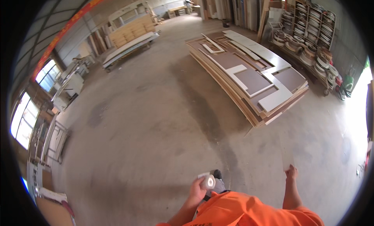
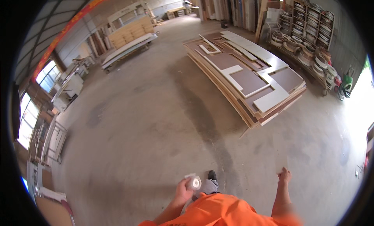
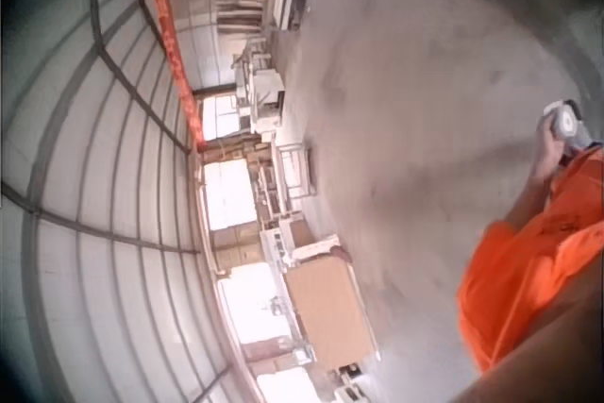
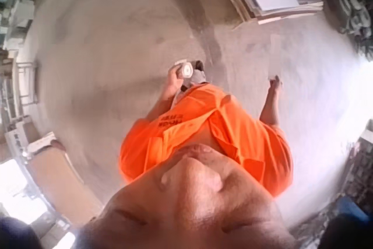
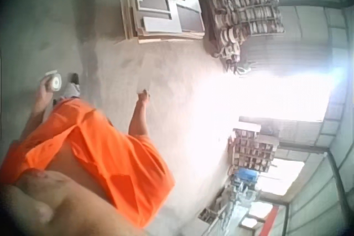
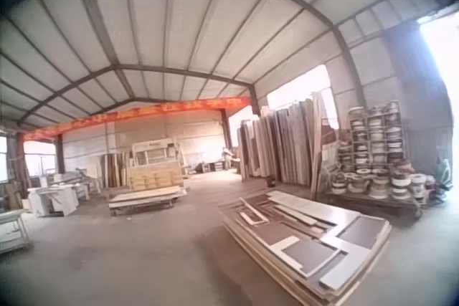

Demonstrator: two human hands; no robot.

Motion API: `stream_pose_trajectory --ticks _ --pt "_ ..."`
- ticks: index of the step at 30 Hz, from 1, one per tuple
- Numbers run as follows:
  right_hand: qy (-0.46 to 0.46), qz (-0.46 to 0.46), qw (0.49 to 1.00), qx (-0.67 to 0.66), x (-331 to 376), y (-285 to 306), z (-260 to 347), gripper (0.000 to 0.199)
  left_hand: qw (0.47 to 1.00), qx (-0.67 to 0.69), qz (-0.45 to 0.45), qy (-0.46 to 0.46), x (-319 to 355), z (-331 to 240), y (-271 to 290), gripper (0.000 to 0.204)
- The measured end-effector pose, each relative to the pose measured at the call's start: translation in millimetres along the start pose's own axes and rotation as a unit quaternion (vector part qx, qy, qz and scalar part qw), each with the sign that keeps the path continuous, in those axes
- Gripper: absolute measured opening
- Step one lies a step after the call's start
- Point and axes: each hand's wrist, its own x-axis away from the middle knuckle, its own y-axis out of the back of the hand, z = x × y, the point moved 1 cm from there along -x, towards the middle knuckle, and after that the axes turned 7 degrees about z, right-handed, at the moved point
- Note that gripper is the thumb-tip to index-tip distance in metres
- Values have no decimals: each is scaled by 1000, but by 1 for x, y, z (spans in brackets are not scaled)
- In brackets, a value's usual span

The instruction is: The person walks through a woodworking shop, picks up a roll of labels, and applies them to pre-cut white wood panels on a CNC table. They then lift and stack the labeled panels.

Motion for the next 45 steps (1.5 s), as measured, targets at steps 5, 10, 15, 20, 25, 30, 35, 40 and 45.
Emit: stream_pose_trajectory --ticks 5,10,15,20,25,30,35,40,45 --pt "-28 -26 999 19 -44 -100 39 28 999 -40 32 -2 -134 -89 -107 18" --pt "-60 -106 992 -6 -103 -172 6 30 989 -126 66 -43 -256 -144 -157 19" --pt "-57 -99 981 156 -205 -272 26 28 995 -80 -7 -54 -361 -148 -158 22" --pt "8 -70 944 322 -316 -442 141 35 987 -21 -161 -1 -412 -166 -264 27" --pt "75 9 877 474 -424 -606 212 38 985 -57 -150 -61 -485 -169 -289 28" --pt "117 89 936 321 -531 -705 226 25 980 -22 -191 -55 -518 -170 -319 31" --pt "81 152 963 206 -566 -798 232 20 976 -24 -209 -50 -547 -153 -328 33" --pt "17 144 988 50 -591 -819 192 22 973 -5 -226 -41 -571 -156 -334 32" --pt "-81 45 996 -12 -588 -739 120 14 974 16 -227 -21 -578 -143 -308 33"
